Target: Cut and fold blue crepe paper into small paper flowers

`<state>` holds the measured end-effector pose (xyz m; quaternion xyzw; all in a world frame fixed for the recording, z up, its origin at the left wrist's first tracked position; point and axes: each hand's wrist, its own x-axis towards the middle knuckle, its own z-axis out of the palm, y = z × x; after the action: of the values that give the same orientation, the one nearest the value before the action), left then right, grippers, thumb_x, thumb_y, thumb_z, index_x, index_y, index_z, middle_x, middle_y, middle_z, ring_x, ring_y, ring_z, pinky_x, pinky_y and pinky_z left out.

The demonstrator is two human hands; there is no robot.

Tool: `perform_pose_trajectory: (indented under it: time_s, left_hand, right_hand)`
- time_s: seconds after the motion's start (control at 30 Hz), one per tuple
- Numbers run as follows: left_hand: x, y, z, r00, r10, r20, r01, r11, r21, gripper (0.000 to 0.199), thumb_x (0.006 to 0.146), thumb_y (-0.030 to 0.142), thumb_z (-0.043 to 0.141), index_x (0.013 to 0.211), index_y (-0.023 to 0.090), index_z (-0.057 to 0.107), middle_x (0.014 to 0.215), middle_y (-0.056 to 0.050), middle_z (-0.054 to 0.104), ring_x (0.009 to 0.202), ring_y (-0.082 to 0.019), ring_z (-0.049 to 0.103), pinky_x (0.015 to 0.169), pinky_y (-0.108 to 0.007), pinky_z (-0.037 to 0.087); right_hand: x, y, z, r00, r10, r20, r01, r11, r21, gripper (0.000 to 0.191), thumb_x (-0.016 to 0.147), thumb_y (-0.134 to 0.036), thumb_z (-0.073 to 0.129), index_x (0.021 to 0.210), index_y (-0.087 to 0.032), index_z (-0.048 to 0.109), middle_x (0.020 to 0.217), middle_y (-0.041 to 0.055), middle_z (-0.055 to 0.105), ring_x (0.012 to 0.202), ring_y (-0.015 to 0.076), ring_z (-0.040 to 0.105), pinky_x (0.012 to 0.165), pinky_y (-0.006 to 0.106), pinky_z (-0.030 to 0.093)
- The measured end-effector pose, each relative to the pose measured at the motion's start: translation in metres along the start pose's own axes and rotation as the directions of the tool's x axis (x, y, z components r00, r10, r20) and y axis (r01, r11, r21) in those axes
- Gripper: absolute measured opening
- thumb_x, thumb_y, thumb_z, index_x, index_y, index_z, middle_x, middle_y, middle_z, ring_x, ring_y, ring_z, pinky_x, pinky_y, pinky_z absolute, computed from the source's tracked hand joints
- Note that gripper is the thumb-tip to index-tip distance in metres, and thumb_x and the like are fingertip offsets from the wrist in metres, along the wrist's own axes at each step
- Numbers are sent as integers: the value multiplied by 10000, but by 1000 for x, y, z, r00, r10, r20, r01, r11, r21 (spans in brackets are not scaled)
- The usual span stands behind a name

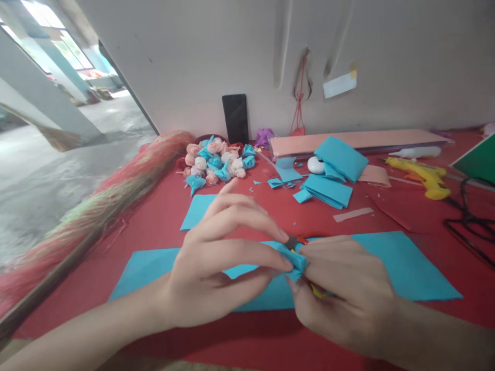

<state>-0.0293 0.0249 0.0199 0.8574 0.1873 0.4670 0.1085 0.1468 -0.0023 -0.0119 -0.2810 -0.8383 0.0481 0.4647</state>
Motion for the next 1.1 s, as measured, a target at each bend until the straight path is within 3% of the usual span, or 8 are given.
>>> perform_pose_trajectory:
  time_s: [0.13,0.3,0.53,0.77,0.93,1.1]
  left_hand:
    - [-5,0,-4,992,125,20,-127,976,175,190,696,84,650,800,241,679,767,17,715,808,-181,600,892,-357,459]
    - [-7,1,-9,981,172,91,-191,944,270,135,756,171,619,839,266,666,702,38,718,773,-197,602,961,-443,442]
    - [-7,-1,-7,983,149,106,-171,952,254,177,743,127,606,840,267,654,816,52,733,813,-193,613,988,-449,429]
    - [-6,-2,-9,980,169,107,-193,941,277,124,775,171,603,838,268,646,804,71,733,815,-178,600,1003,-422,414]
    - [-6,1,-8,979,192,73,-205,936,287,111,777,171,605,793,271,651,710,75,719,771,-169,586,1035,-404,384]
    - [-6,2,-2,981,194,7,-188,938,290,132,824,237,583,720,291,642,596,59,664,699,-158,568,958,-395,439]
  right_hand:
    - [0,-1,0,998,-5,-56,3,999,-49,315,783,-50,425,501,-167,349,461,-56,315,451,74,261,442,257,222]
    - [1,-3,0,998,-9,-59,4,997,-83,306,758,-39,423,494,-171,345,446,-57,331,438,77,269,439,261,230]
    - [1,-2,-2,996,-64,-56,50,974,-222,311,789,-75,384,500,-175,439,444,-36,426,429,95,349,453,272,278]
    - [1,-2,-2,996,-75,-51,63,975,-212,308,770,-55,397,488,-170,443,432,-38,414,432,95,318,440,274,256]
    - [3,-2,-4,995,-85,-44,75,976,-204,305,775,-58,393,503,-167,479,431,-30,433,421,99,336,425,278,262]
    - [2,-3,-4,996,-80,-27,73,974,-215,281,761,-53,400,528,-165,508,440,-27,477,422,101,389,421,279,304]
